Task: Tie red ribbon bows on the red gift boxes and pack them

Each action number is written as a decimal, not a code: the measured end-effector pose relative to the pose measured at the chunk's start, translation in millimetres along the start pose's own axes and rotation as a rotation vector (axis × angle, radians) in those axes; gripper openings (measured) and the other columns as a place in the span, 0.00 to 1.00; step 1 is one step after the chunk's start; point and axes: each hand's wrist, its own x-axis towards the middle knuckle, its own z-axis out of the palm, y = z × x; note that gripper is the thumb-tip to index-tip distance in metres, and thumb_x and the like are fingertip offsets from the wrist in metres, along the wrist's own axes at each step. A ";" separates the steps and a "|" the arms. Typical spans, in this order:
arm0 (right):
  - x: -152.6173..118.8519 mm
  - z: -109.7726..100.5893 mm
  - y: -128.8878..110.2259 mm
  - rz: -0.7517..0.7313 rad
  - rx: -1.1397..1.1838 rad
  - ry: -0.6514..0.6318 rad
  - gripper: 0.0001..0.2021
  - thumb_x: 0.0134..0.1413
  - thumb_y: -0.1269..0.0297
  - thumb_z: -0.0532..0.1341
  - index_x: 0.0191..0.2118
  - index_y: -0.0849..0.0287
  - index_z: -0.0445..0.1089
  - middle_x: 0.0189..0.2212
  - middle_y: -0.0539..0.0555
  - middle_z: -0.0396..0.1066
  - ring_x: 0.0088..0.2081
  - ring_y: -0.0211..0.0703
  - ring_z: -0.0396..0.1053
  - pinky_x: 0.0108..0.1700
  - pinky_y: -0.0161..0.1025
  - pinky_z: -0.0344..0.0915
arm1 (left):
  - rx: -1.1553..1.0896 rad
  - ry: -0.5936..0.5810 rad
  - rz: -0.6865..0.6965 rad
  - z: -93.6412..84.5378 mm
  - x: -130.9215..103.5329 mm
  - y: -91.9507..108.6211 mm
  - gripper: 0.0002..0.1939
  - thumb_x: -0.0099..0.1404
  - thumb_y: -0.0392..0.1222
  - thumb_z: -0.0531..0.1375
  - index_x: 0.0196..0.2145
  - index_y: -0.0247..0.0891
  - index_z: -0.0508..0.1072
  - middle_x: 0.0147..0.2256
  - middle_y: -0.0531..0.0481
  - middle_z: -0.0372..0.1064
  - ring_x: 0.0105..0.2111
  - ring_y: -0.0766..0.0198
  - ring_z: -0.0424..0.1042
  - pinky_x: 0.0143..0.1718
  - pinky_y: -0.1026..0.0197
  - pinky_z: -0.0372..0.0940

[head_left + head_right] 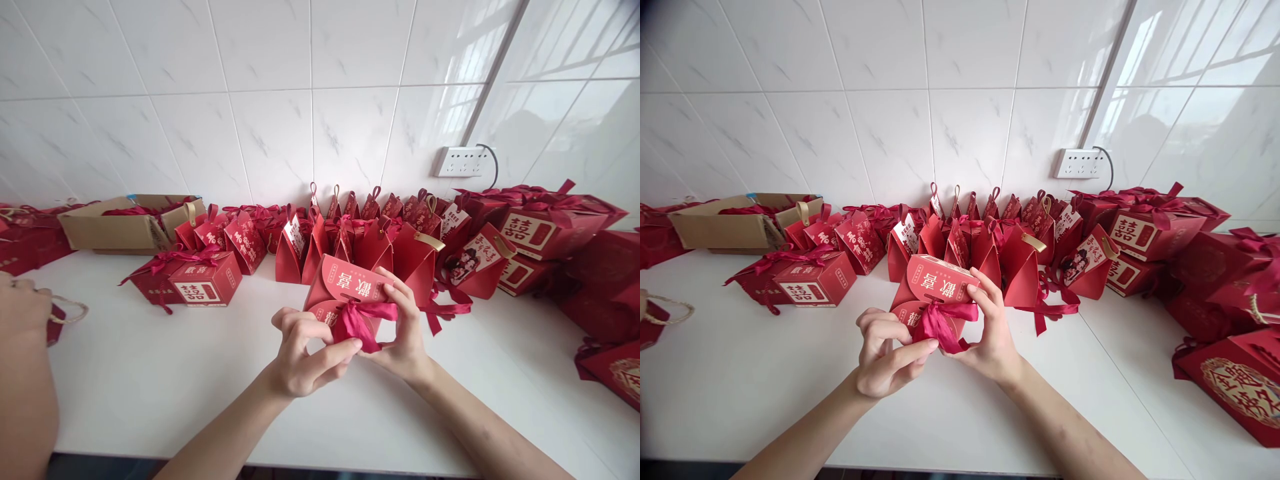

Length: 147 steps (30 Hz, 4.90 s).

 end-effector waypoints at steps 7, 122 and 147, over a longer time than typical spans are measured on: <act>-0.4 -0.5 -0.2 0.012 -0.011 -0.004 0.42 0.46 0.60 0.68 0.63 0.51 0.45 0.59 0.64 0.52 0.61 0.61 0.55 0.50 0.60 0.67 | 0.006 0.001 0.001 -0.1 0.4 0.3 0.09 0.64 0.32 0.54 0.34 0.41 0.73 0.27 0.53 0.54 0.30 0.66 0.56 0.32 0.59 0.51; 1.5 -0.5 -2.8 -0.009 0.012 -0.013 0.42 0.46 0.63 0.68 0.63 0.54 0.47 0.58 0.67 0.54 0.61 0.61 0.56 0.52 0.60 0.67 | -0.001 0.014 -0.014 0.6 -0.7 2.2 0.12 0.68 0.37 0.51 0.33 0.41 0.74 0.26 0.53 0.55 0.30 0.66 0.56 0.35 0.59 0.52; -0.8 -1.4 -0.3 0.006 0.016 -0.025 0.44 0.45 0.62 0.69 0.64 0.53 0.45 0.59 0.66 0.52 0.61 0.61 0.55 0.53 0.60 0.65 | -0.024 -0.002 -0.015 -0.7 0.1 2.8 0.12 0.68 0.37 0.51 0.34 0.40 0.74 0.27 0.53 0.55 0.31 0.66 0.56 0.35 0.59 0.51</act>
